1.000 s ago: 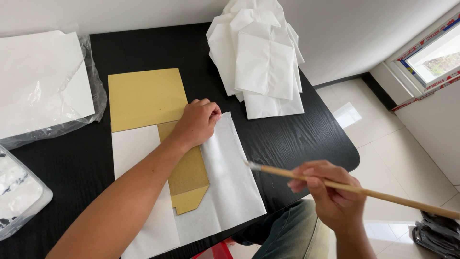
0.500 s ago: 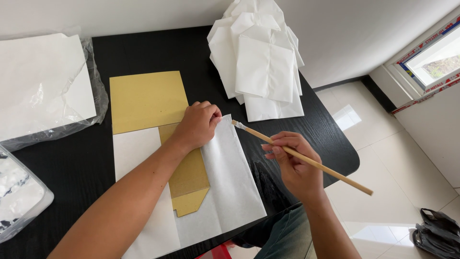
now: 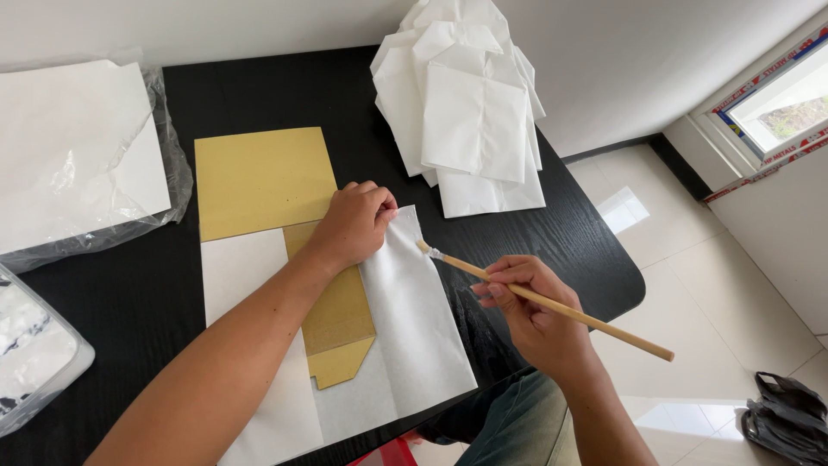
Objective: Assembling a paper bag by folding paper around a template and applying glue with a brush.
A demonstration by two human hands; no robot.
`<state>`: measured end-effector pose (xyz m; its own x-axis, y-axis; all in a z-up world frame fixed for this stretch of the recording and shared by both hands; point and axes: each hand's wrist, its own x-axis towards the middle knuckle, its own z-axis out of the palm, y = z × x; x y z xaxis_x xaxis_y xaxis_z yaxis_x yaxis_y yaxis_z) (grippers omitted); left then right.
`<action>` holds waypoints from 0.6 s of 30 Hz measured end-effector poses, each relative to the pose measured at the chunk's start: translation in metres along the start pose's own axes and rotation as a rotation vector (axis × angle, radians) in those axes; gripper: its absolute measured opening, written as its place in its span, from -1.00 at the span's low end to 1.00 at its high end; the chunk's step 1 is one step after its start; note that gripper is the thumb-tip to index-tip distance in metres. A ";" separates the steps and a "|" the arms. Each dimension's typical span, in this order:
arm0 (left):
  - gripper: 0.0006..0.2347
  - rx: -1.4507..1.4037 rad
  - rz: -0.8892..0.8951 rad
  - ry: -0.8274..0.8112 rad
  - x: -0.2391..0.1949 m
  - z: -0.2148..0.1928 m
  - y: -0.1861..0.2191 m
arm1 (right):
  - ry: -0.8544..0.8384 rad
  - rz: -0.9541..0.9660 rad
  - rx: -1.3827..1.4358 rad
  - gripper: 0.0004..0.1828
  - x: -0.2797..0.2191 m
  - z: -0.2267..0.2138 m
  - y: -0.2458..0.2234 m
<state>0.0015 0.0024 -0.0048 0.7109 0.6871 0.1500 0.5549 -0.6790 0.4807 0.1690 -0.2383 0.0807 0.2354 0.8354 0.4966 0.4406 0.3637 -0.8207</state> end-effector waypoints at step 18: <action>-0.91 -0.120 0.033 0.162 0.003 0.022 -0.012 | -0.159 0.021 -0.171 -0.92 -0.003 -0.006 -0.019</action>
<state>0.0070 0.0070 -0.0291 0.6435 0.7040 0.3003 0.4697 -0.6731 0.5712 0.1655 -0.2501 0.0968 0.1129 0.9012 0.4184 0.5804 0.2820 -0.7639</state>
